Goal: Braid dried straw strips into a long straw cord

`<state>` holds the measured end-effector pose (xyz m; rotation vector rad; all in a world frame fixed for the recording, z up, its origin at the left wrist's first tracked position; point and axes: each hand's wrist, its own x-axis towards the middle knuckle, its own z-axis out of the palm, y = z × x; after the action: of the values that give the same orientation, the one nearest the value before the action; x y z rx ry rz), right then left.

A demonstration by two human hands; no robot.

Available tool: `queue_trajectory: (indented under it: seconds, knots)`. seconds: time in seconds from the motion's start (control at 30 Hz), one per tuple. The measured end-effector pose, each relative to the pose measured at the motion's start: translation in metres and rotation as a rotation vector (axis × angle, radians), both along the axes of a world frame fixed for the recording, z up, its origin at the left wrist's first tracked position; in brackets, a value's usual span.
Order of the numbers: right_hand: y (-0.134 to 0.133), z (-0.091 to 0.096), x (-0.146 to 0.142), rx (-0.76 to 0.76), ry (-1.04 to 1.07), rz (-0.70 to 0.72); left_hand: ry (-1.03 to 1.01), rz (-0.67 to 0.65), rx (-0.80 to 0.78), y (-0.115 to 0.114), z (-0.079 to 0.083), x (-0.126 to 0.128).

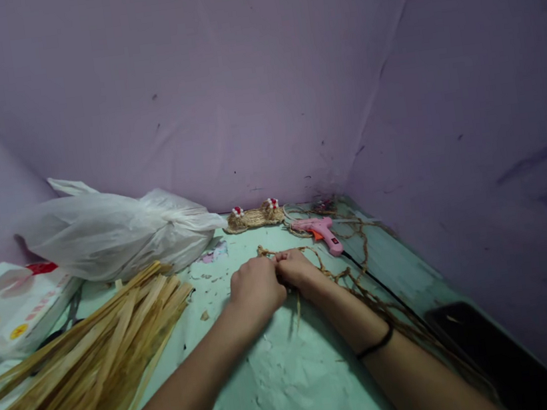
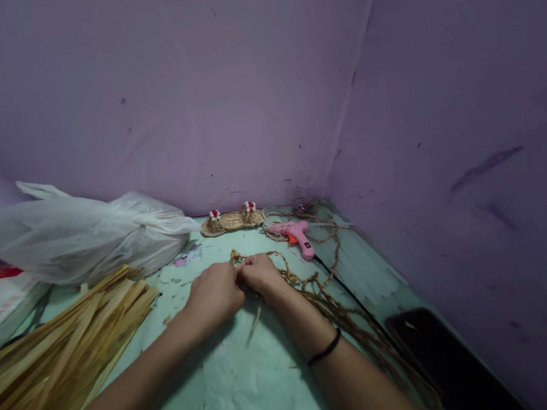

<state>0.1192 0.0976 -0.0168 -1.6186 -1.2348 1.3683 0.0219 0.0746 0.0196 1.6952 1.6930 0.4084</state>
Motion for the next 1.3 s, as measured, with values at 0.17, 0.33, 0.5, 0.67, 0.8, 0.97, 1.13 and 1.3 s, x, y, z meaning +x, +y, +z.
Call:
queue_trajectory:
  seconds: [0.17,0.33,0.5,0.67,0.8,0.97,1.13,1.3]
  knots:
    - [-0.002,0.0,0.001,0.009,0.126,-0.034,0.166,-0.065,0.218,-0.014,-0.007,0.011]
    - [-0.001,0.0,0.004,-0.006,0.173,0.019,0.142,-0.139,0.156,0.002,0.001,0.0]
    - [0.001,-0.003,0.003,0.058,0.219,0.024,-0.152,0.116,-0.044,0.026,0.012,-0.02]
    - [0.0,-0.002,0.0,0.02,0.301,0.038,-0.575,0.13,-0.452,0.03,-0.003,-0.018]
    - [0.0,-0.003,0.004,0.039,0.261,0.079,-0.679,0.125,-0.586,0.035,-0.017,-0.021]
    - [0.001,-0.005,0.016,0.139,0.128,0.359,-0.476,0.115,-0.429,0.034,-0.014,-0.023]
    - [0.005,-0.011,0.02,0.328,-0.16,0.363,-0.392,0.067,-0.404,0.027,-0.003,-0.018]
    - [0.004,-0.009,0.019,0.296,-0.282,0.33,-0.317,0.036,-0.381,0.025,-0.001,-0.015]
